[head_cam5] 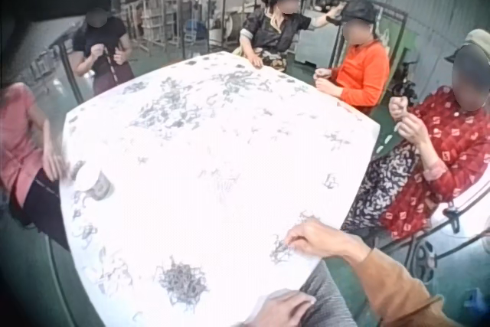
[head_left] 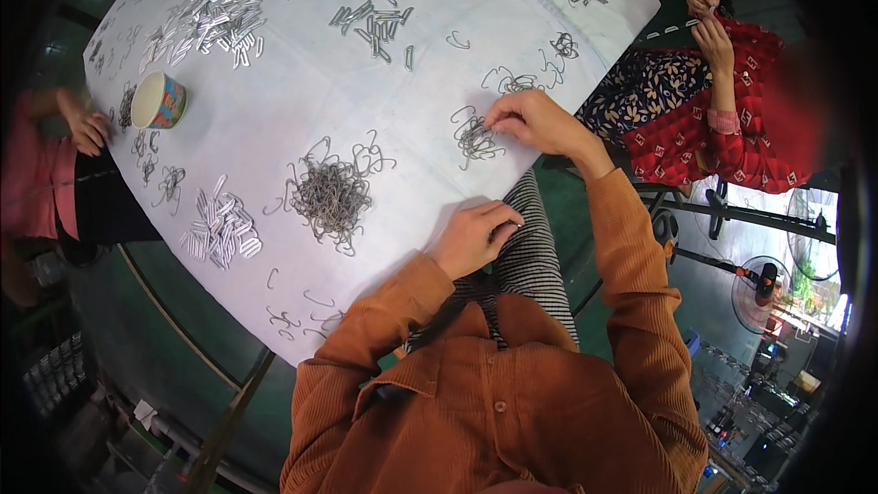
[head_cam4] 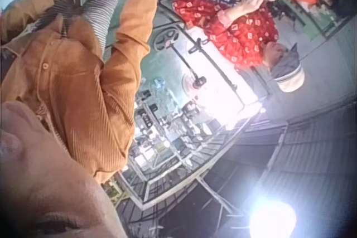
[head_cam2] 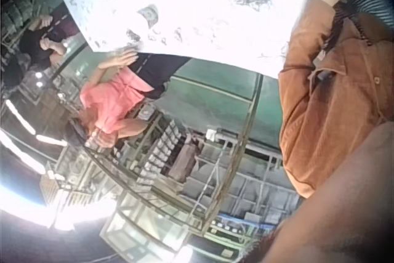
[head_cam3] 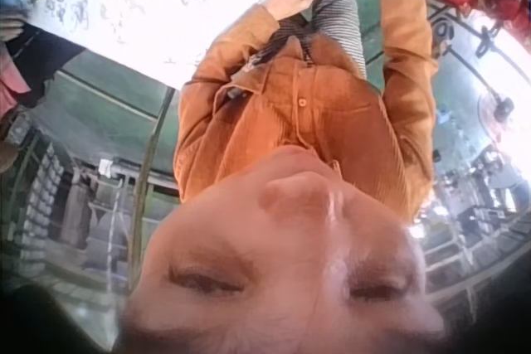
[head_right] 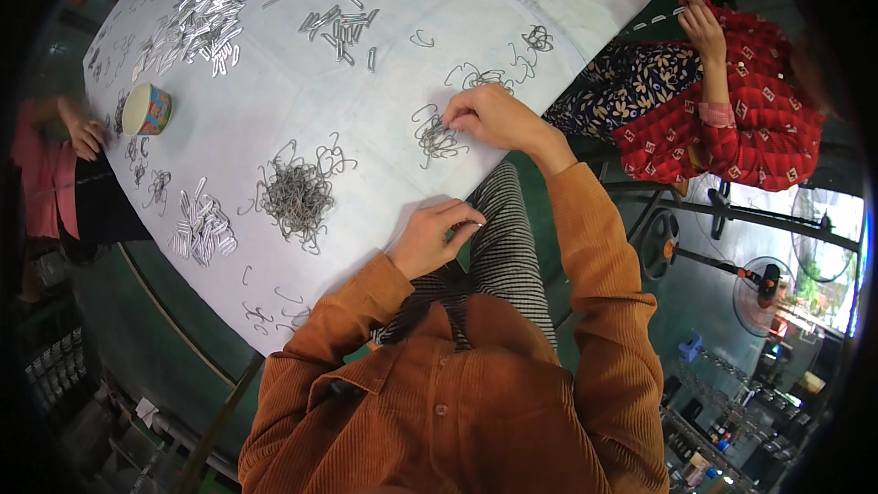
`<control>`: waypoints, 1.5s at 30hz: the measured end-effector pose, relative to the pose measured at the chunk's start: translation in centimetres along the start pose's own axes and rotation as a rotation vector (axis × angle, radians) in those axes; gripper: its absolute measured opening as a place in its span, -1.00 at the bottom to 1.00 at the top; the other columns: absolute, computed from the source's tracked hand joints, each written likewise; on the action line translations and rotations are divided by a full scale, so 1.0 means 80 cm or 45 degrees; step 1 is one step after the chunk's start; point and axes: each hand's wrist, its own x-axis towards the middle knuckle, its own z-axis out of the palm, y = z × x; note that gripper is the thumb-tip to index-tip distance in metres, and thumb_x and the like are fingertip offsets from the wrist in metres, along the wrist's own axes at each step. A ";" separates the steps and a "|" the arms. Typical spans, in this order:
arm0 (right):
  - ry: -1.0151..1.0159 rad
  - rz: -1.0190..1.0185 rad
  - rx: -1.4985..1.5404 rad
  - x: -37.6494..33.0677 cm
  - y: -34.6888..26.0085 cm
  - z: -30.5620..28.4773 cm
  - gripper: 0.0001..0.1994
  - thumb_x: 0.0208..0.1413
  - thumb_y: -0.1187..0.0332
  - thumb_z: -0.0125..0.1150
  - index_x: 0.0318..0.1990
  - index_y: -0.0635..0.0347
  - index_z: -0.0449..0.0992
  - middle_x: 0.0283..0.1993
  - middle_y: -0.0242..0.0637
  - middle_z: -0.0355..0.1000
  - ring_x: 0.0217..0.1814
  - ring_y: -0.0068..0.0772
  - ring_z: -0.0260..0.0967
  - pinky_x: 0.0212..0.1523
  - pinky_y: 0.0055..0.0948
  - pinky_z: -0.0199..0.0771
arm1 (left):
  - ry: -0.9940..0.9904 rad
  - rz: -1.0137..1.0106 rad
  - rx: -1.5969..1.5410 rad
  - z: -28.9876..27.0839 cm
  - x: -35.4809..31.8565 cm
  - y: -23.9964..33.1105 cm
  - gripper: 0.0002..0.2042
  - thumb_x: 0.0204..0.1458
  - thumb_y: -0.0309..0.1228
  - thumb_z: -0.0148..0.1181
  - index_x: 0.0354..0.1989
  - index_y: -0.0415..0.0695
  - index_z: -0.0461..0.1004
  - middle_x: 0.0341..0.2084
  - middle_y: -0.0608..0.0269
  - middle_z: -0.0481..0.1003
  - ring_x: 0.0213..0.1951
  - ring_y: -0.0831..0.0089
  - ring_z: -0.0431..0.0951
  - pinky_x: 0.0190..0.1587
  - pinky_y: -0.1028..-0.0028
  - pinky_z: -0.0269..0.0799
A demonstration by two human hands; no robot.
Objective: The person sits at a low table and repeatedly picks up small metal wire pieces and cylindrical components. They manipulate the wires with their fingers, likely bending or attaching them to the cylinders, and place the finished units into a small container on the table.
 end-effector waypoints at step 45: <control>0.160 0.203 -0.377 0.117 0.020 -0.022 -0.90 0.11 0.32 0.15 -0.29 0.11 0.52 -0.21 -0.27 0.49 -0.16 -0.20 0.44 -0.12 -0.31 0.42 | 0.011 -0.042 0.022 -0.004 0.011 0.006 -0.87 -0.05 -0.59 0.27 -0.31 -0.17 0.53 -0.40 0.19 0.55 -0.36 0.20 0.54 -0.31 0.36 0.46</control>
